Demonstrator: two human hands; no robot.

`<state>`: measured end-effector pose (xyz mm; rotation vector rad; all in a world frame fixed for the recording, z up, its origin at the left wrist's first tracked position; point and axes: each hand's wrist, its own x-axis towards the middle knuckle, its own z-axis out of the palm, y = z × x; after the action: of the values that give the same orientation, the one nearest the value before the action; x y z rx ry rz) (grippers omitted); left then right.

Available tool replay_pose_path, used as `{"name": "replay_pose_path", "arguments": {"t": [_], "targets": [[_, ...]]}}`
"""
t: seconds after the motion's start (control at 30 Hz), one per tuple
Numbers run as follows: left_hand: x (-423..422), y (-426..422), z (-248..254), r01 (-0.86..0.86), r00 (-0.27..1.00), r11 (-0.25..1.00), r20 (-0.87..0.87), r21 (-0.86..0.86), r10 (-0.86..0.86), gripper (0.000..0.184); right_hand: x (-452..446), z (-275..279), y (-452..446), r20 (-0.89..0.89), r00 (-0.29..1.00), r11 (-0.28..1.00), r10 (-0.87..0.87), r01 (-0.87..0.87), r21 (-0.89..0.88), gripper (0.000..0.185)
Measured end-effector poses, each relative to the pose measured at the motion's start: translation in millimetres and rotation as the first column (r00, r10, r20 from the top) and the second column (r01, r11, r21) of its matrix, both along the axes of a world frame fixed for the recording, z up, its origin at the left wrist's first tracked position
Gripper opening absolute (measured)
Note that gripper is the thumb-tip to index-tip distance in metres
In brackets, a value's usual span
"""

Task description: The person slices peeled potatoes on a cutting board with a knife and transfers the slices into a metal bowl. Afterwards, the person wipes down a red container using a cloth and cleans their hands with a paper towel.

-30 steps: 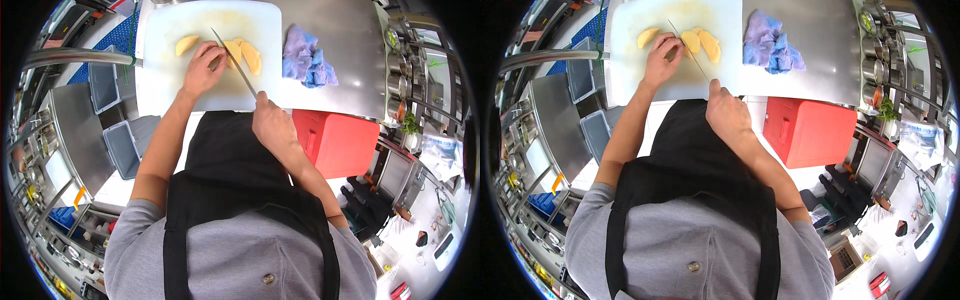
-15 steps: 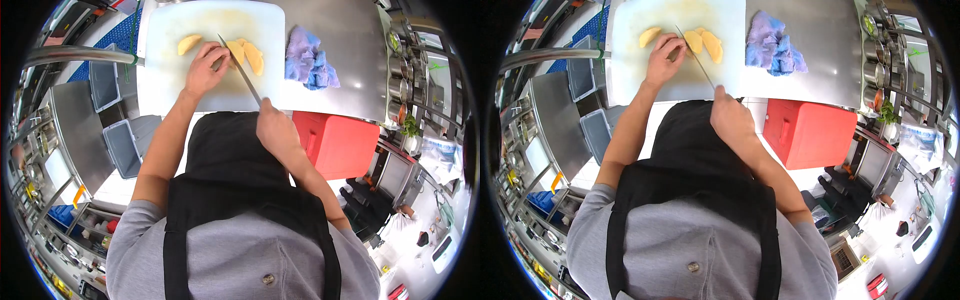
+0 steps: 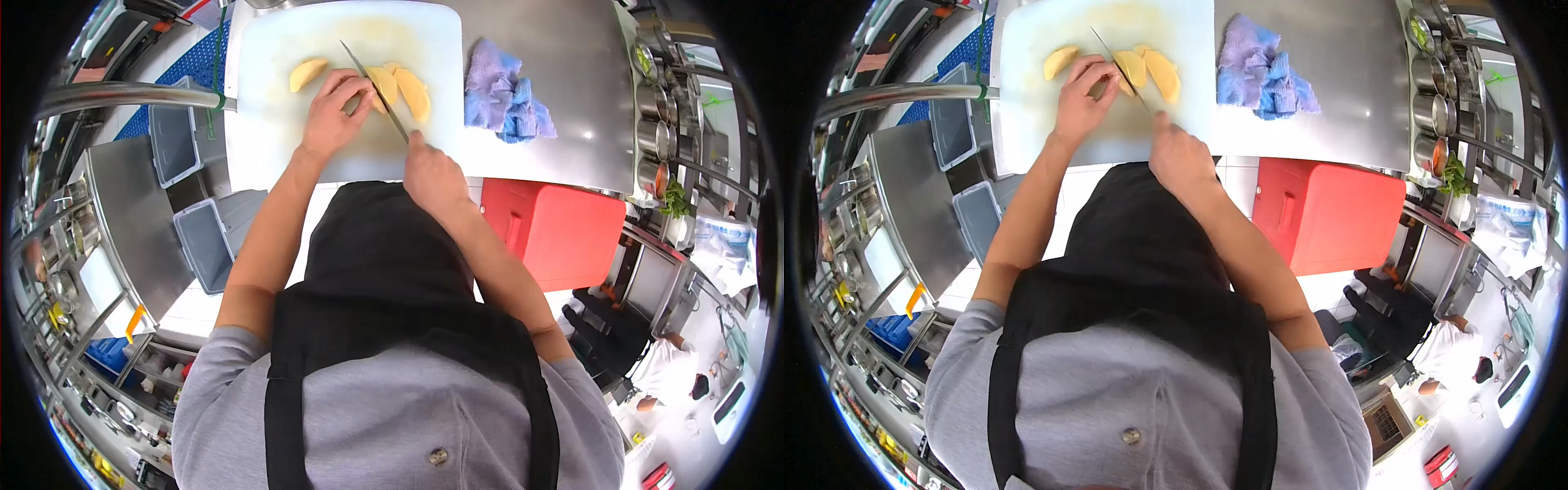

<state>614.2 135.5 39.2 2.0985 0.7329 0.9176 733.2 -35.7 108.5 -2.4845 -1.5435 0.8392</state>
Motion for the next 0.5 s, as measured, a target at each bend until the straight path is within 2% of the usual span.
{"name": "replay_pose_path", "arguments": {"t": [0.13,0.3,0.5], "targets": [[0.4,3.1,1.0,0.009,1.000,1.000,0.015,-0.021,-0.009,0.015,5.4,3.9,8.9,0.021,0.999,0.999,0.038,-0.039,0.010,0.019],[-0.1,1.5,0.6,0.005,1.000,0.999,0.011,-0.041,-0.005,0.016,-2.3,38.9,-16.3,0.019,0.999,0.999,0.033,-0.033,0.015,0.019],[0.3,5.4,-2.2,0.008,1.000,0.998,0.015,0.070,-0.009,0.017,-6.4,50.2,-32.9,0.029,0.999,1.000,0.017,-0.017,0.002,0.021]]}}
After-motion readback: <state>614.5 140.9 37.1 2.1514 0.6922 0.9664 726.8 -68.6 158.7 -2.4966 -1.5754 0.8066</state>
